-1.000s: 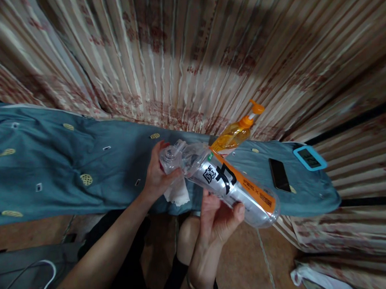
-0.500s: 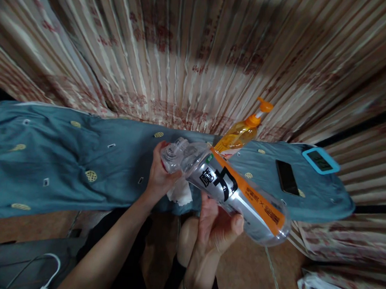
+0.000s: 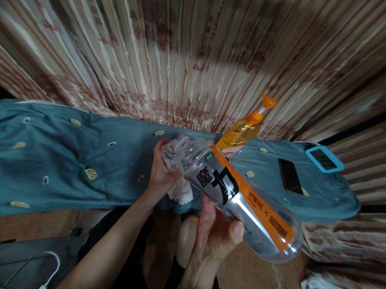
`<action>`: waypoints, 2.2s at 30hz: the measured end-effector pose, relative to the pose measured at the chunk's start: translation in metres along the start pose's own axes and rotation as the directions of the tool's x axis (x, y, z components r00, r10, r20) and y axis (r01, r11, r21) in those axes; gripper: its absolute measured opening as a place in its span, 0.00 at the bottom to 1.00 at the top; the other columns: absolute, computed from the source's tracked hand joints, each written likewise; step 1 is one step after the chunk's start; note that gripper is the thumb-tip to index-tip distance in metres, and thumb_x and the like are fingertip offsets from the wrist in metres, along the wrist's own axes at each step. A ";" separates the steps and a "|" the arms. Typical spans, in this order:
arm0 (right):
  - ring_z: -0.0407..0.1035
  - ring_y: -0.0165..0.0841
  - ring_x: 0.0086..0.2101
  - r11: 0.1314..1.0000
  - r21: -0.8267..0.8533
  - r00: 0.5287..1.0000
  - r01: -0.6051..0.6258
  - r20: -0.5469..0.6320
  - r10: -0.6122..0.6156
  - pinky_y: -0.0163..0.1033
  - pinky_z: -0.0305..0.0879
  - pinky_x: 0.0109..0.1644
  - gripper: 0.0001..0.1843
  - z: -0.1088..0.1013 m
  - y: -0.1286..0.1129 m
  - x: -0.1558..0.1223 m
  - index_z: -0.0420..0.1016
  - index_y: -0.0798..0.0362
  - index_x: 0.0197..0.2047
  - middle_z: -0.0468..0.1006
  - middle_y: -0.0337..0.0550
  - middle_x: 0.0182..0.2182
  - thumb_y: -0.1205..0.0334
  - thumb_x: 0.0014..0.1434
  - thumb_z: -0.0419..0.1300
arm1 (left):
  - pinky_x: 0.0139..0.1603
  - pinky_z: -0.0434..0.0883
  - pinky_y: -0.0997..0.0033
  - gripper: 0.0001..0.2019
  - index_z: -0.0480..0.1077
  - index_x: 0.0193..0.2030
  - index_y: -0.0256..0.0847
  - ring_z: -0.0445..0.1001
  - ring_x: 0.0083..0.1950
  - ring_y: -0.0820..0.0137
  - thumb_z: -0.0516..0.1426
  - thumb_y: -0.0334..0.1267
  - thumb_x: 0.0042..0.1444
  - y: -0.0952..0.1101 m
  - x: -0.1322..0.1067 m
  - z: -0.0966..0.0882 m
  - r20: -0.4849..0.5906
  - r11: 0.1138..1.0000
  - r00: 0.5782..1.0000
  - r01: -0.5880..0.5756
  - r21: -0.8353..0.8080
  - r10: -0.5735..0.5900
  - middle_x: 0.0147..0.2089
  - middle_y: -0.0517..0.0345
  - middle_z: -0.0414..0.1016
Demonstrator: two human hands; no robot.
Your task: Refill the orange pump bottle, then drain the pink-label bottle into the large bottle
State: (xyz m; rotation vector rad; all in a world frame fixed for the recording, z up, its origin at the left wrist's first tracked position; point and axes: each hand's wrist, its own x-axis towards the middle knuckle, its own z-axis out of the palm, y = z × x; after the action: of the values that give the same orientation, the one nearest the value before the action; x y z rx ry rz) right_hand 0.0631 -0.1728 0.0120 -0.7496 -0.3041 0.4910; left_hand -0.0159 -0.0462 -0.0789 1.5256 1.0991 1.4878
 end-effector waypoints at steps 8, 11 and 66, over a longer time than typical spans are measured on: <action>0.61 0.56 0.74 0.999 -0.044 1.000 -0.002 -0.011 0.002 0.78 0.50 0.77 0.45 -0.002 -0.003 0.002 0.80 0.43 0.64 0.71 0.44 0.72 0.46 0.42 0.77 | 0.76 0.70 0.42 0.52 0.59 0.70 0.42 0.73 0.72 0.46 0.78 0.43 0.40 0.001 -0.002 0.001 -0.032 1.000 0.999 0.008 0.018 -0.007 0.70 0.39 0.69; 0.62 0.56 0.74 0.998 -0.056 1.000 -0.008 -0.021 0.006 0.77 0.51 0.77 0.45 -0.003 -0.002 0.003 0.81 0.42 0.64 0.71 0.44 0.72 0.44 0.41 0.78 | 0.74 0.72 0.44 0.50 0.60 0.69 0.44 0.74 0.71 0.48 0.77 0.39 0.40 0.001 -0.002 0.001 -0.022 1.000 0.999 0.024 0.012 -0.024 0.68 0.42 0.71; 0.79 0.42 0.58 0.990 -0.142 0.999 0.023 -0.019 -0.026 0.50 0.85 0.55 0.39 -0.011 -0.005 -0.007 0.83 0.39 0.60 0.83 0.37 0.59 0.43 0.44 0.79 | 0.65 0.77 0.51 0.38 0.66 0.60 0.44 0.80 0.61 0.53 0.76 0.40 0.43 0.023 0.002 -0.002 0.006 0.997 0.997 0.077 -0.012 -0.077 0.58 0.48 0.78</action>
State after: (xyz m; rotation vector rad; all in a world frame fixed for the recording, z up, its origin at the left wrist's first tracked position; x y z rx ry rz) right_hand 0.0637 -0.1865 0.0072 -0.8880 -0.3315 0.4414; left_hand -0.0160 -0.0526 -0.0567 1.4621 1.1315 1.4350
